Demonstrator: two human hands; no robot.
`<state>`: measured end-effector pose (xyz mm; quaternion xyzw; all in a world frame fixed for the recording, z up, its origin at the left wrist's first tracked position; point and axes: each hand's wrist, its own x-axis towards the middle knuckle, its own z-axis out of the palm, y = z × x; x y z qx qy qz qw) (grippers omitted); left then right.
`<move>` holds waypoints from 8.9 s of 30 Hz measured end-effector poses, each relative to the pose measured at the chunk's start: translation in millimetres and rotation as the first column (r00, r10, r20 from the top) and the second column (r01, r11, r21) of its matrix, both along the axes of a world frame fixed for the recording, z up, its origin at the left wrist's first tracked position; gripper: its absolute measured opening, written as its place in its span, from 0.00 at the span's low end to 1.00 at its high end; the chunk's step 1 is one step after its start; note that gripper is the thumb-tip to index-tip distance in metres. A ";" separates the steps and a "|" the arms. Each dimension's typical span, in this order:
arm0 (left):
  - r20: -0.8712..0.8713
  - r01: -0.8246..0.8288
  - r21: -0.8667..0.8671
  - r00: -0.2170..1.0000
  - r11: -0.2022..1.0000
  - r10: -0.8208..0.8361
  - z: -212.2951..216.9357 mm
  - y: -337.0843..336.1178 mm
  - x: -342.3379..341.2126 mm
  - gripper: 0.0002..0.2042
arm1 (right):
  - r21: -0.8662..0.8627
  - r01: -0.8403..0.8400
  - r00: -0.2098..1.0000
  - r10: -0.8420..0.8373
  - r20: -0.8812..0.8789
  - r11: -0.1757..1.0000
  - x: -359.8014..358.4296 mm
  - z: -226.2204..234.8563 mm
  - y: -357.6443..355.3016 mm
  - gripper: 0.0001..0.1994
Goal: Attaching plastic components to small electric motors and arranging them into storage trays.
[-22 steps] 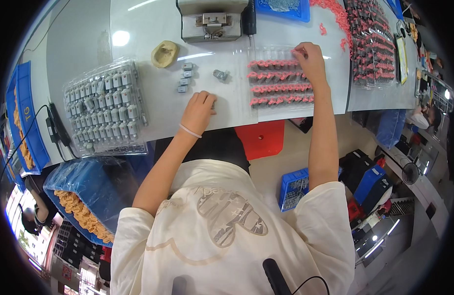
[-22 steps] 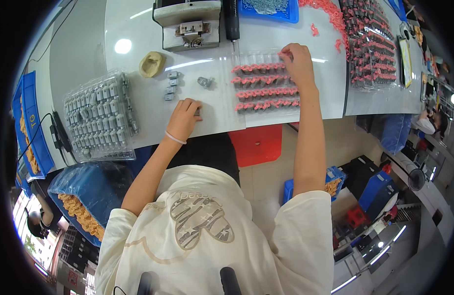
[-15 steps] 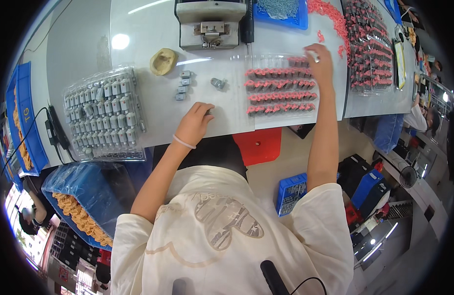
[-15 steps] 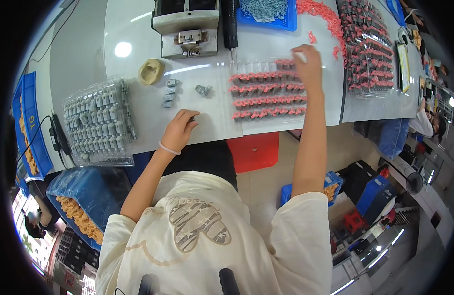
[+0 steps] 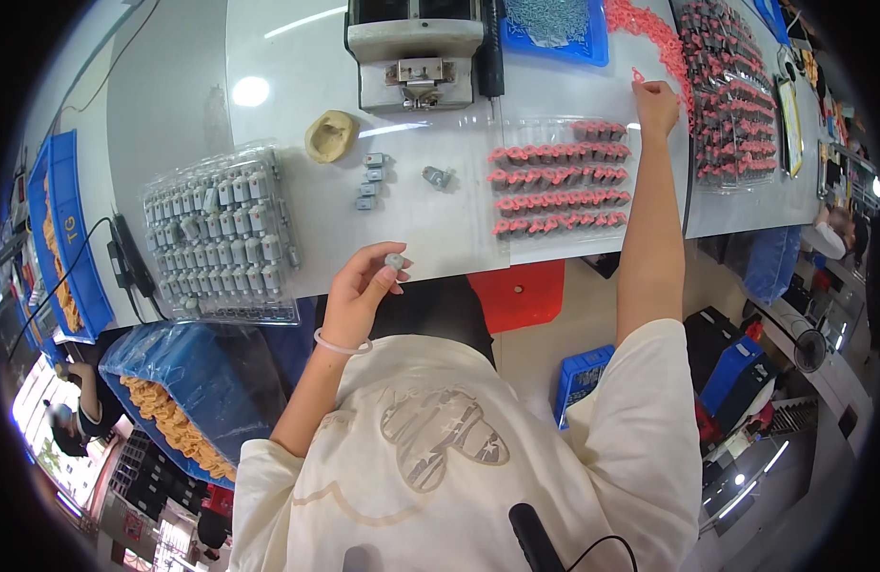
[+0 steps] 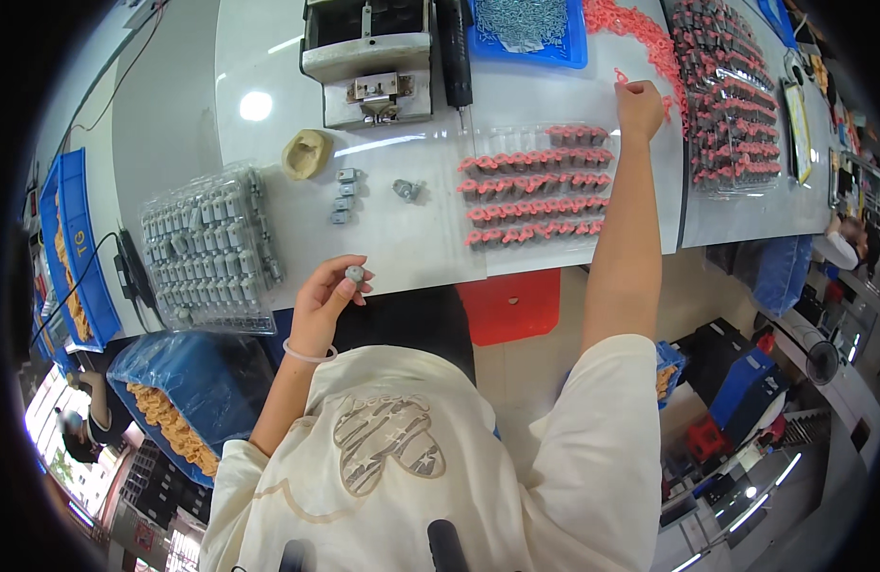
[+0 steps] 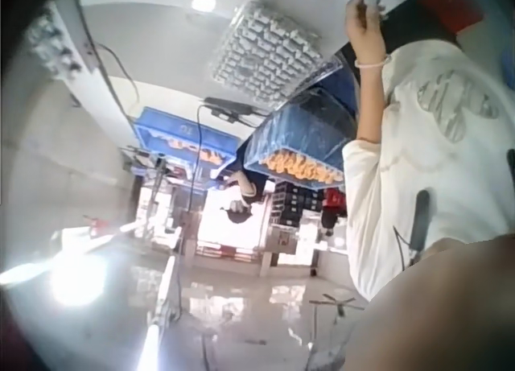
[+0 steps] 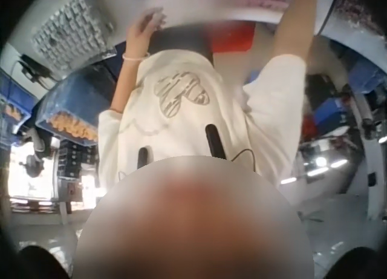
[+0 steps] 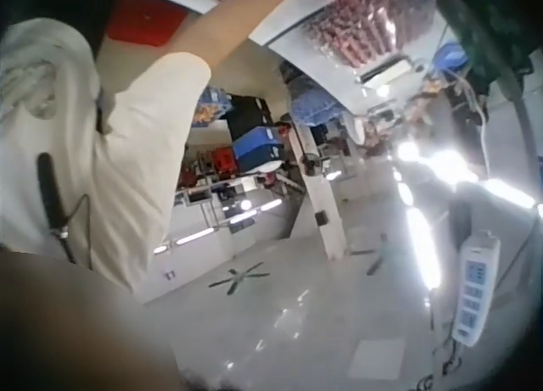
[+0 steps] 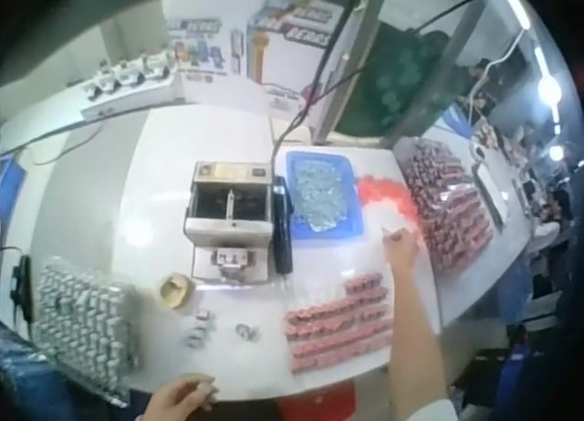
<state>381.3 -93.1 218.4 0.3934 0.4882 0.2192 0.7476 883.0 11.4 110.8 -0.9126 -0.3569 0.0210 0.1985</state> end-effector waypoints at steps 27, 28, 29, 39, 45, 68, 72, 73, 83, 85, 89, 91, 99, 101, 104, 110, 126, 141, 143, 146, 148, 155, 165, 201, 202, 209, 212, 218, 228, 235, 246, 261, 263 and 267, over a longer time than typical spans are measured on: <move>-0.119 0.280 0.636 0.956 0.719 -0.267 84.4 11.2 6.7 0.13 | 0.464 -0.132 -0.096 0.455 -0.885 0.876 -308.6 191.7 -122.7 0.06; -0.118 0.276 0.640 0.958 0.717 -0.263 84.9 9.8 6.8 0.13 | 0.433 -0.130 -0.086 0.425 -0.901 0.892 -308.8 189.9 -122.3 0.05; -0.095 0.238 0.556 0.970 0.796 -0.224 85.8 7.4 6.4 0.10 | 0.401 -0.127 -0.077 0.394 -0.916 0.907 -309.1 187.9 -121.5 0.05; 0.218 -0.123 0.122 0.971 0.985 0.095 64.7 -4.2 -9.9 0.09 | 0.643 0.355 0.509 0.438 -0.742 0.678 -177.7 162.7 -51.5 0.05; 0.313 -0.062 0.149 0.950 0.987 0.013 83.9 -1.8 -27.6 0.12 | 0.636 -0.427 0.237 0.758 -0.608 0.643 -263.9 227.8 -95.0 0.05; 0.388 -0.105 0.173 0.921 0.979 0.030 126.1 -28.4 -20.3 0.13 | 0.730 -0.610 0.153 0.950 -0.272 0.308 -335.8 235.0 -132.5 0.13; 0.318 -0.163 0.348 0.947 0.923 0.047 135.1 -30.0 -12.7 0.15 | 0.733 -0.640 0.159 0.973 -0.165 0.229 -331.4 226.3 -134.7 0.11; 0.314 -0.161 0.348 0.948 0.923 0.046 134.4 -31.4 -10.5 0.15 | 0.730 -0.660 0.142 0.984 -0.111 0.178 -329.6 224.8 -135.2 0.11; 0.185 -0.119 0.293 0.981 0.949 0.066 108.0 -27.9 -0.9 0.16 | 0.706 -0.598 0.103 0.910 -0.402 0.380 -330.8 197.2 -147.9 0.13; 0.218 -0.160 0.199 0.969 0.967 0.115 92.4 -27.5 5.0 0.16 | 0.708 -0.207 -0.060 0.713 -0.698 0.676 -334.2 176.8 -154.4 0.14; 0.303 -0.100 -0.083 0.945 0.992 0.121 68.0 -32.9 6.3 0.13 | 0.630 -0.264 -0.100 0.629 -0.771 0.730 -331.0 159.5 -165.1 0.18; 0.331 -0.025 -0.191 0.939 0.981 0.088 62.2 -27.8 8.3 0.11 | 0.613 -0.413 0.043 0.687 -0.725 0.673 -322.2 155.3 -164.7 0.18; 0.365 0.084 -0.365 0.929 0.927 0.059 21.4 -9.4 33.0 0.05 | 0.236 -0.236 0.096 0.264 -0.960 0.943 -286.5 143.0 -155.9 0.11; 0.331 0.205 -0.300 0.938 0.932 -0.100 1.8 -2.8 40.2 0.05 | 0.173 -0.276 0.191 0.230 -0.954 0.945 -264.5 126.7 -152.9 0.10; -0.394 0.487 0.307 0.847 0.818 -0.356 -18.2 23.3 52.2 0.12 | 0.236 -0.240 0.517 0.330 -0.790 0.942 -208.2 103.8 -131.3 0.11; -0.556 0.532 0.795 0.831 0.292 0.000 -92.7 40.1 65.6 0.23 | 0.227 -0.434 0.770 0.489 -0.409 0.872 -137.2 64.2 -62.3 0.10; -0.648 0.561 0.704 0.759 0.435 0.069 -86.6 43.4 53.3 0.14 | 0.106 -0.720 0.690 0.724 0.000 0.686 -100.3 48.3 -51.0 0.09; -0.598 0.519 0.737 0.799 0.432 0.060 -87.5 50.8 47.6 0.13 | 0.071 -0.052 0.999 0.051 0.014 0.996 77.3 -10.5 -45.4 0.12; -0.584 0.501 0.731 0.811 0.464 0.044 -89.6 50.8 47.7 0.13 | 0.094 -0.024 0.991 0.036 -0.129 0.995 96.4 -26.1 -51.3 0.13; -0.557 0.459 0.719 0.830 0.522 0.037 -84.1 44.6 45.2 0.14 | 0.340 -0.189 0.975 0.216 -0.043 0.921 96.4 -49.2 -48.1 0.15; -0.543 0.434 0.720 0.838 0.541 0.051 -83.9 45.0 45.7 0.14 | 0.184 -0.175 0.984 0.180 -0.013 0.967 91.4 -45.3 -47.5 0.16; -0.515 0.301 0.646 0.850 0.702 0.110 -93.7 40.7 42.7 0.14 | 0.160 0.050 0.996 -0.060 0.059 0.986 56.6 -20.7 -41.7 0.13; -0.486 0.316 0.690 0.869 0.652 0.094 -87.1 43.2 39.4 0.11 | -0.067 -0.239 0.942 0.248 0.225 0.969 80.9 -29.5 -35.2 0.07; 0.030 0.042 -0.038 0.999 0.998 -0.041 20.4 27.2 3.4 0.10 | -0.126 -0.262 0.941 0.283 0.187 0.957 75.9 -14.0 -44.7 0.11; 0.027 0.036 -0.039 0.999 0.999 -0.035 20.9 25.8 3.5 0.10 | -0.176 -0.180 0.964 0.210 0.166 0.968 72.0 -11.8 -48.1 0.10; 0.190 -0.061 -0.313 0.974 0.948 0.125 30.3 25.5 -1.1 0.13 | -0.194 -0.004 0.985 0.037 0.170 0.981 55.4 5.9 -78.1 0.11; 0.245 -0.069 -0.118 0.965 0.991 0.097 40.4 19.8 -1.1 0.20 | 0.080 -0.093 0.946 0.114 -0.305 0.992 -11.1 26.7 -88.9 0.11; 0.405 -0.235 -0.172 0.869 0.957 0.286 55.9 15.8 4.4 0.14 | 0.337 -0.160 0.287 0.370 -0.884 0.928 -257.2 142.3 -130.5 0.04; 0.273 -0.217 0.141 0.946 0.966 0.173 81.8 -3.5 8.2 0.10 | 0.643 -0.028 0.026 0.644 -0.765 0.765 -330.8 198.1 -140.3 0.06; 0.290 -0.331 0.107 0.912 0.938 0.289 99.2 -9.9 8.5 0.12 | 0.655 -0.132 0.188 0.668 -0.720 0.744 -338.7 212.8 -141.9 0.06; 0.346 -0.182 0.191 0.932 0.965 0.107 107.7 -12.9 -6.7 0.10 | 0.710 -0.371 0.234 0.800 -0.553 0.599 -339.8 223.1 -142.5 0.10; 0.448 -0.059 0.038 0.893 0.998 0.035 121.1 -21.5 -0.3 0.12 | 0.753 -0.563 0.238 0.939 -0.248 0.342 -318.9 217.2 -150.3 0.15; 0.395 -0.068 0.231 0.918 0.971 -0.029 123.9 -24.2 3.9 0.13 | 0.769 -0.553 0.253 0.944 -0.213 0.321 -317.8 216.8 -151.9 0.16; 0.306 -0.046 0.345 0.950 0.937 -0.066 130.0 -25.8 8.5 0.15 | 0.780 -0.531 0.262 0.939 -0.221 0.331 -315.5 212.0 -159.1 0.15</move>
